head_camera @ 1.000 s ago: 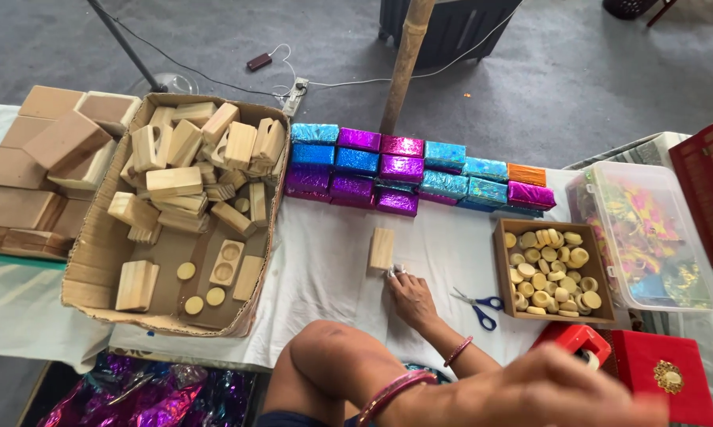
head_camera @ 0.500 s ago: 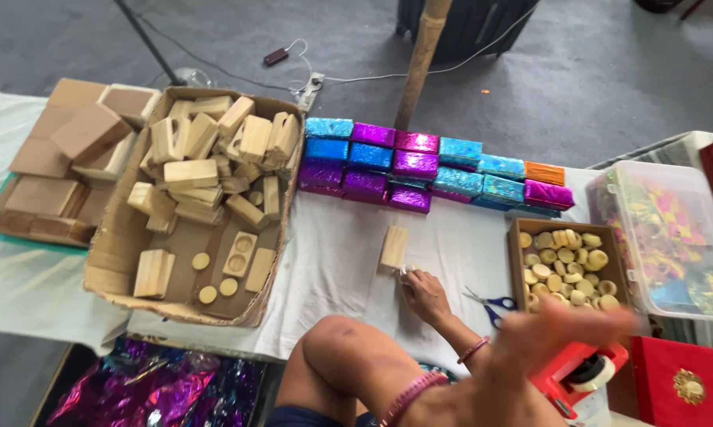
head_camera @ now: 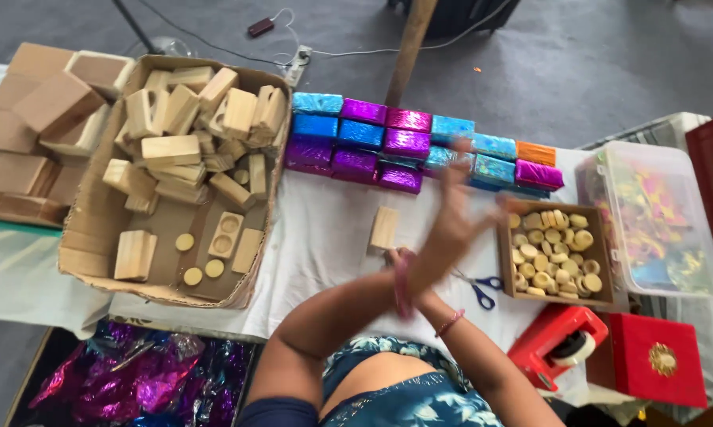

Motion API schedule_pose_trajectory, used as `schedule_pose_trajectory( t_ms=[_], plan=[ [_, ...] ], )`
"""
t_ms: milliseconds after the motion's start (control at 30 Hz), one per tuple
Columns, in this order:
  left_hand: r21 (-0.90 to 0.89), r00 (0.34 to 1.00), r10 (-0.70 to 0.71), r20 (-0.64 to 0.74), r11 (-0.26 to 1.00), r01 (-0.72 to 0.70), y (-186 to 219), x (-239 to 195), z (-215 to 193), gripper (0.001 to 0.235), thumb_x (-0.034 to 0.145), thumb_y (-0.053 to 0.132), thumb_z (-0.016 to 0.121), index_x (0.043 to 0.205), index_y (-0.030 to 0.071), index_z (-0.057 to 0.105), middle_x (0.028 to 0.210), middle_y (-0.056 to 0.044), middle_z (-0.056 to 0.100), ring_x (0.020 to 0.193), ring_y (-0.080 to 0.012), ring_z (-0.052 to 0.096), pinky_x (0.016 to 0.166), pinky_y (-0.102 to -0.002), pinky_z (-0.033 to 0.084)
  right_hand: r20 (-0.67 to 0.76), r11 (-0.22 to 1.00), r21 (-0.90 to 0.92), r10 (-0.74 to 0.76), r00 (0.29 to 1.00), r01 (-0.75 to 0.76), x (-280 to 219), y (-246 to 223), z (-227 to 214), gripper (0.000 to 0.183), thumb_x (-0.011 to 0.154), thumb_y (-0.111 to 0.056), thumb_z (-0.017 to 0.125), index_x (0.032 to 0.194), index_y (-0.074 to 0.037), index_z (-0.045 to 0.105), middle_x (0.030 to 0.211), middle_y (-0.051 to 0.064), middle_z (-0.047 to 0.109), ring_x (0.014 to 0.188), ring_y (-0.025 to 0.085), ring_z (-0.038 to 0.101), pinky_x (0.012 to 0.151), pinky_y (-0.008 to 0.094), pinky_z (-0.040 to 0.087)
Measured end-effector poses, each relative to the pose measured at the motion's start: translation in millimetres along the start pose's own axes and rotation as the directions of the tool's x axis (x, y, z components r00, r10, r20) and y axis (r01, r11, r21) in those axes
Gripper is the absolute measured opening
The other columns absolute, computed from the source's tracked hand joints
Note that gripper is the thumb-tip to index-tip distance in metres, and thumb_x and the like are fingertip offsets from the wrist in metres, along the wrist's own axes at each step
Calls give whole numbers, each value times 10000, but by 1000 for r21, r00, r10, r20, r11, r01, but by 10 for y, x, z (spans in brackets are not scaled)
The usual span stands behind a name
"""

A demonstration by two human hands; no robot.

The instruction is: The person wipes a rectangular wooden block with a white cloth, then places it on the table. They pick up a small round wooden piece, wipe it, and place it on top of the rectangular block. The person then picks up the stacked blocks and continues wiping them with the cloth.

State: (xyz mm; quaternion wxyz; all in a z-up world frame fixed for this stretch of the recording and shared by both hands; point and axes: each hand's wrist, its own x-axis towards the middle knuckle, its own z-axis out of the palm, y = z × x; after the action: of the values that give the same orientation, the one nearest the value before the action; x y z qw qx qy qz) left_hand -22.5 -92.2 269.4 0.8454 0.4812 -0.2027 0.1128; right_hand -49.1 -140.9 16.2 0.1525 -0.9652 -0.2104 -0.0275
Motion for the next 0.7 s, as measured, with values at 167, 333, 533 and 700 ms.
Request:
schedule_pose_trajectory(
  t_ms=[167,333,533,700],
  plan=[
    [511,782,-379,-495,601,614,-1153,-493,-1398,879,834,312,842,1528,38,376,1485,-222,450,1388,-351,413,1134,-447,369,175,810,394,397,901,-434,157,149,-6,371,770,-249,831,1034,-64,646,870,169,739,804,334,734,720,444,571],
    [63,516,-700,-494,563,824,-1606,-1145,-1975,817,848,478,819,1426,42,440,1196,-150,563,1126,-315,556,920,-440,506,24,603,761,344,939,-240,100,-101,-317,311,804,-241,816,988,-65,638,888,135,768,826,274,759,708,389,599],
    [-291,677,-674,-296,738,608,-1720,-1243,-2033,754,872,648,688,1310,56,524,973,8,581,890,-117,587,735,-309,544,-104,907,421,74,992,-23,107,-231,-600,289,903,-261,718,1139,-97,692,1023,166,726,983,302,683,845,374,531],
    [-247,680,-671,-297,742,624,-1454,-1116,-1879,769,844,678,632,1317,80,533,1041,-16,648,927,-128,648,765,-302,573,337,386,797,356,872,-465,290,-172,-615,279,895,-190,673,1140,-81,594,1024,99,702,965,296,686,841,398,552]
  ],
)
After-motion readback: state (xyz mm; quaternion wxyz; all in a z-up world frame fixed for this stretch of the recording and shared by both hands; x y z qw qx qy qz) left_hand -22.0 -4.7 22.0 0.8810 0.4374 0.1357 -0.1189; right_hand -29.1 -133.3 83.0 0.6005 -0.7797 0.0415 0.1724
